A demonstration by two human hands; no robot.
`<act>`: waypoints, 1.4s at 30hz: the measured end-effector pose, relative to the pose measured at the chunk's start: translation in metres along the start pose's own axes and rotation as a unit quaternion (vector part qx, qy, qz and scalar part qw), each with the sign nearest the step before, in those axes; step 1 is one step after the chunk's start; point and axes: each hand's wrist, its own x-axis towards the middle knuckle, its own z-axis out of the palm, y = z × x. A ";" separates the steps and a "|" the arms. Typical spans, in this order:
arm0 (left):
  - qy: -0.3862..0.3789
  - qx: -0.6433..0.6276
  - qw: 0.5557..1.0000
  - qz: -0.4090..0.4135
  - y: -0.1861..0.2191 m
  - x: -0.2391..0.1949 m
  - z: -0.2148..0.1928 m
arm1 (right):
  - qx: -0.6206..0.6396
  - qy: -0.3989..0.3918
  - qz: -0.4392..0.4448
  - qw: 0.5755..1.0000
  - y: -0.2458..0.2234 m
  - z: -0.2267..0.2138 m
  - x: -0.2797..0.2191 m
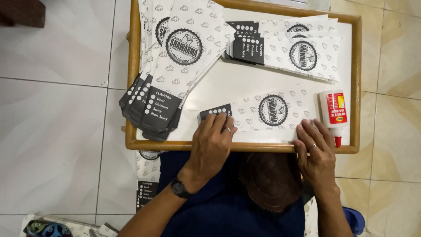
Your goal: The person applies adhesive from a bottle onto paper sleeves and attaches small rectangular labels to them, processing items one at a time on a small tray.
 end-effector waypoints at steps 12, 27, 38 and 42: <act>-0.149 -0.079 0.980 -0.104 -0.008 0.016 -0.010 | 0.284 -0.027 0.113 0.952 -0.044 0.009 0.068; -0.243 -0.092 0.952 -0.163 -0.015 0.036 -0.017 | 0.307 0.059 0.188 0.931 0.011 0.025 0.089; -0.114 -0.041 0.973 -0.198 -0.038 0.043 -0.076 | 0.029 -0.052 0.051 0.997 0.051 0.048 0.132; 0.159 0.137 0.970 -0.124 -0.057 0.048 -0.104 | -0.029 -0.035 -0.034 0.998 0.065 0.048 0.109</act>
